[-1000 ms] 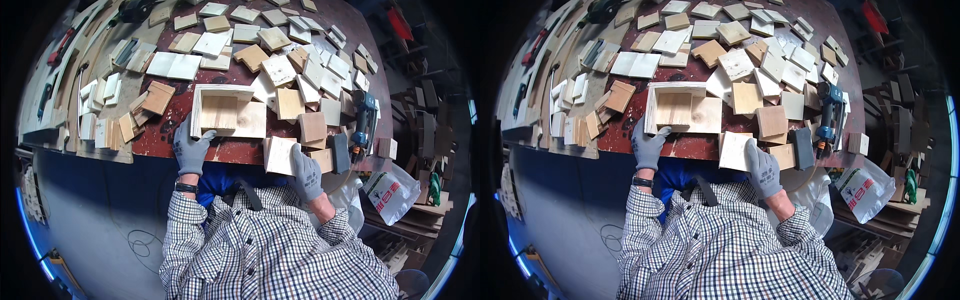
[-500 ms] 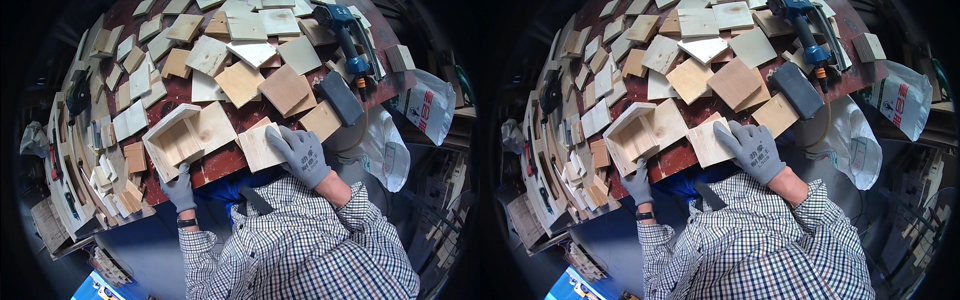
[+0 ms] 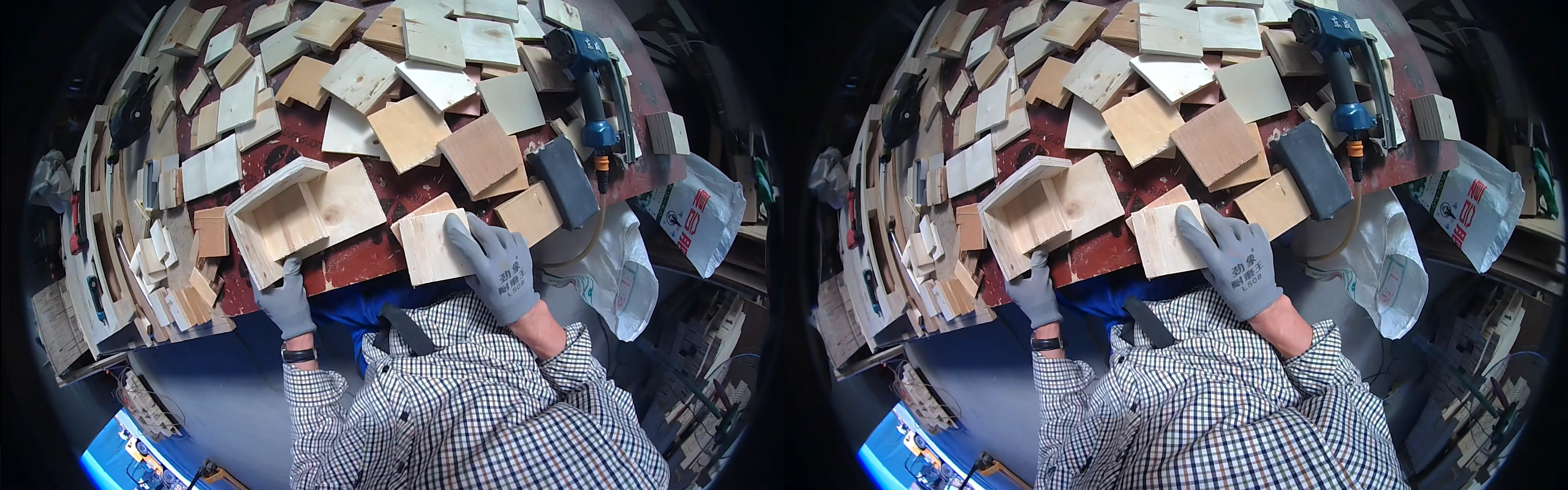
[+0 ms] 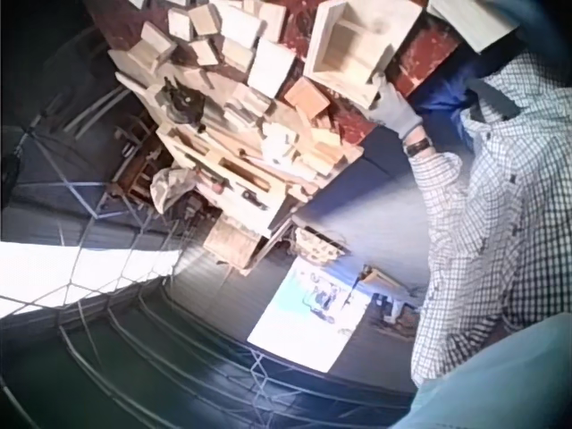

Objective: The person assembles small wooden boxes by aligning cut pieces and fastening them with a nail gun. They then sand the assembled boxes with a sanding block to smooth the surfaces.

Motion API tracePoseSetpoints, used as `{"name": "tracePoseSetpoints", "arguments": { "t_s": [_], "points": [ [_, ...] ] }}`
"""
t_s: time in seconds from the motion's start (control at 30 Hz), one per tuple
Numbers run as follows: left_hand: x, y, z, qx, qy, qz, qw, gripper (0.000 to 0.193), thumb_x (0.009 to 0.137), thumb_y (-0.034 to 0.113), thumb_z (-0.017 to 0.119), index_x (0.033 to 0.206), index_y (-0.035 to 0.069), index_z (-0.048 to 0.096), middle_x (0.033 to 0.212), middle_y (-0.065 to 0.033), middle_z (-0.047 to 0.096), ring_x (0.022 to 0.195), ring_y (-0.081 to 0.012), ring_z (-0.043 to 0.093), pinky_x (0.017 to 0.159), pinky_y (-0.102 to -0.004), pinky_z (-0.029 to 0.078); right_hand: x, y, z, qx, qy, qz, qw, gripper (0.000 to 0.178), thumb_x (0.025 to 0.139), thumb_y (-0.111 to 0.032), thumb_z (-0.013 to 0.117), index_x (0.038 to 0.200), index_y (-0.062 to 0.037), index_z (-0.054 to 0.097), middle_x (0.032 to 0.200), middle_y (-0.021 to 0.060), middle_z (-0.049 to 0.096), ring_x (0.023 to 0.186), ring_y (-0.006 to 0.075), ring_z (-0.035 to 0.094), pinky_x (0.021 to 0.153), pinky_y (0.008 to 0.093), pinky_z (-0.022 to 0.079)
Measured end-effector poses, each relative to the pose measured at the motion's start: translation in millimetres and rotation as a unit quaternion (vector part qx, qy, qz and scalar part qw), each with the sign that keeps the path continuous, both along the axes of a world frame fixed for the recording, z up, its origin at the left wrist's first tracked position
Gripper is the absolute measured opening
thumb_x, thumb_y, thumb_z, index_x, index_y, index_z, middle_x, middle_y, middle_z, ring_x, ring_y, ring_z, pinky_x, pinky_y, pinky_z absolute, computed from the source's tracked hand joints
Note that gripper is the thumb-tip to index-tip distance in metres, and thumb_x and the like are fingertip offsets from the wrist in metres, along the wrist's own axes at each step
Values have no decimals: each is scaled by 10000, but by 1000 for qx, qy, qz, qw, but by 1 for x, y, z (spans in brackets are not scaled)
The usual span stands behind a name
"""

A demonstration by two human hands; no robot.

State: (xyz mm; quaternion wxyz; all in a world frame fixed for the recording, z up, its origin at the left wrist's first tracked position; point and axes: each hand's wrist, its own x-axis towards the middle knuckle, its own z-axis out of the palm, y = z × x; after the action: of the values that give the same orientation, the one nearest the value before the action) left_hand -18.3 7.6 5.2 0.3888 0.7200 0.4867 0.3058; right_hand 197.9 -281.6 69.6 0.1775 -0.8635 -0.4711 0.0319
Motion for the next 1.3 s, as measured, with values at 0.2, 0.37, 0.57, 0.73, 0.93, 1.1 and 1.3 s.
{"name": "tracePoseSetpoints", "arguments": {
  "t_s": [0.2,0.37,0.57,0.73,0.93,1.1,1.3],
  "points": [
    [8,-19,4,13,-35,76,996,599,906,224,878,1373,-55,629,1252,-143,734,1097,-239,681,990,-385,529,-1,10,16,-61,4,29,998,963,746,-328,849,1587,-80,453,1477,162,566,1206,319,606,974,453,464],
    [16,-20,3,79,2,105,991,564,878,273,891,1274,-37,636,1126,-184,713,1007,-349,705,902,-429,563,-5,27,49,-98,43,31,994,1115,773,-620,826,1562,48,409,1480,277,525,1259,441,578,1030,501,467],
    [14,-19,3,119,67,70,988,648,872,393,868,1317,-11,627,1152,-189,686,1054,-400,664,906,-482,561,-26,58,41,-92,6,-45,995,1135,804,-650,816,1554,79,376,1449,371,489,1250,504,571,998,567,485],
    [17,-22,6,131,72,66,987,718,885,400,847,1431,8,595,1235,-177,684,1117,-391,658,943,-485,560,-17,68,41,-127,46,-34,990,1052,801,-438,807,1608,15,308,1494,388,422,1291,526,519,1011,583,470],
    [20,-20,9,141,52,74,986,540,898,323,868,1245,-29,651,1126,-195,690,1019,-402,680,906,-472,549,-26,81,36,-139,2,-48,989,1114,787,-516,843,1634,-44,295,1547,375,354,1332,530,475,1023,622,444],
    [20,-20,4,145,43,76,986,573,893,342,867,1269,-24,639,1131,-198,685,1031,-413,669,910,-481,548,-24,81,19,-142,-20,-59,988,1127,741,-392,878,1648,-81,286,1558,333,339,1264,490,505,992,627,434],
    [16,-19,-1,128,45,73,988,614,882,304,889,1317,-48,636,1213,-206,698,1092,-382,690,977,-445,543,12,63,41,21,288,-19,957,1046,779,-344,856,1597,65,349,1436,209,546,1291,337,573,1110,430,484]
  ]
}}
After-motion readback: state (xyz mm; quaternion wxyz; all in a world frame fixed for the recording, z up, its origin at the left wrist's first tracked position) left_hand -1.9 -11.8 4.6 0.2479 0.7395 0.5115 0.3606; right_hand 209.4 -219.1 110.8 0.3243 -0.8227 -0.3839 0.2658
